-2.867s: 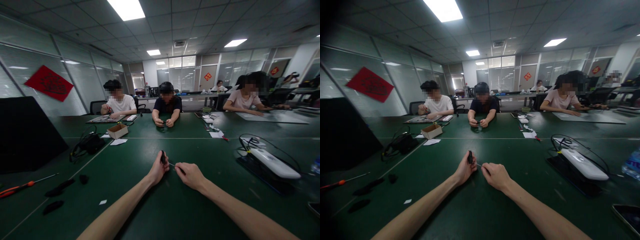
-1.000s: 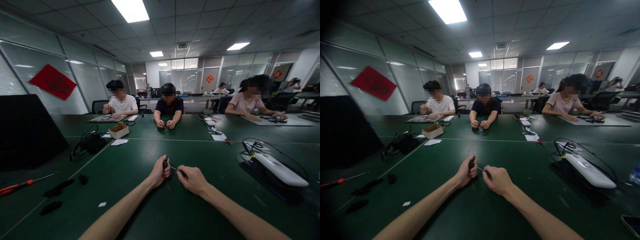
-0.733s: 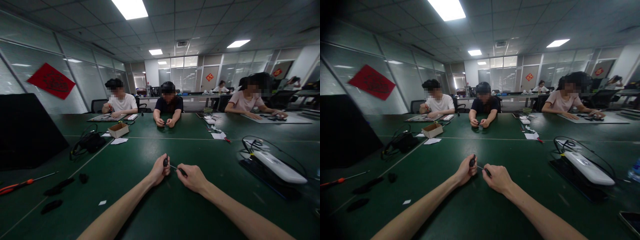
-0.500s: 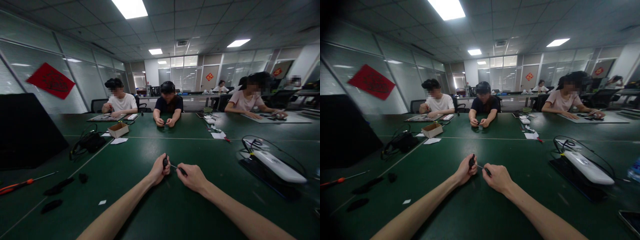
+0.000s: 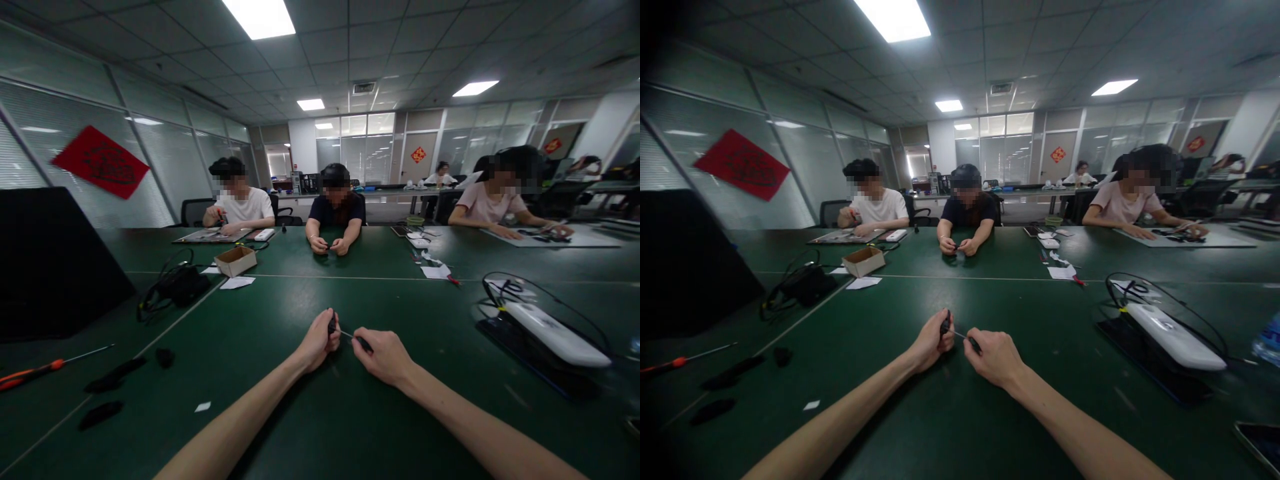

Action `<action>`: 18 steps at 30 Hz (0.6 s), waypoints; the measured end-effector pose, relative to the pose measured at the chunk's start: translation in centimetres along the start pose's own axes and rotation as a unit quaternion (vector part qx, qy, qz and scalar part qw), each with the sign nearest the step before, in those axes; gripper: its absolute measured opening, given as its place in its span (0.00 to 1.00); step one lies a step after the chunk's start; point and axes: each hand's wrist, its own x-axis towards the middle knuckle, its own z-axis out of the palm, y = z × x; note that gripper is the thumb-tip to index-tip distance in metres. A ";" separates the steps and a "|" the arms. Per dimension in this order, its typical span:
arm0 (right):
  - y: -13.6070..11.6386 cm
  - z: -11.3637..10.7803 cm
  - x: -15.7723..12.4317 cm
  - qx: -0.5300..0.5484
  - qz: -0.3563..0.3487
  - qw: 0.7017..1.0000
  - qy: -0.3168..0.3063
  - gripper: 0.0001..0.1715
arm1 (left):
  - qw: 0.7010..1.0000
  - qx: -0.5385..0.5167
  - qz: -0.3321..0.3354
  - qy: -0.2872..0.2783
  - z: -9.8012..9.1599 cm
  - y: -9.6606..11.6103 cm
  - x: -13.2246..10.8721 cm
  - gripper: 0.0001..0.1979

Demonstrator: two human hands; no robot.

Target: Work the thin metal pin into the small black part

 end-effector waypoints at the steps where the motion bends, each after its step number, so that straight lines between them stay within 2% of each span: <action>1: 0.0 0.0 0.0 -0.003 0.001 1.000 0.001 0.15 | 1.000 0.002 0.001 -0.003 0.0 0.0 0.0 0.17; 11: 0.0 -0.2 0.0 -0.003 -0.004 1.000 -0.008 0.15 | 1.000 0.007 0.013 -0.007 0.1 0.1 -0.2 0.16; 18: 0.0 -0.1 0.0 -0.022 -0.008 1.000 0.002 0.16 | 1.000 0.012 0.019 -0.002 0.2 0.1 -0.2 0.20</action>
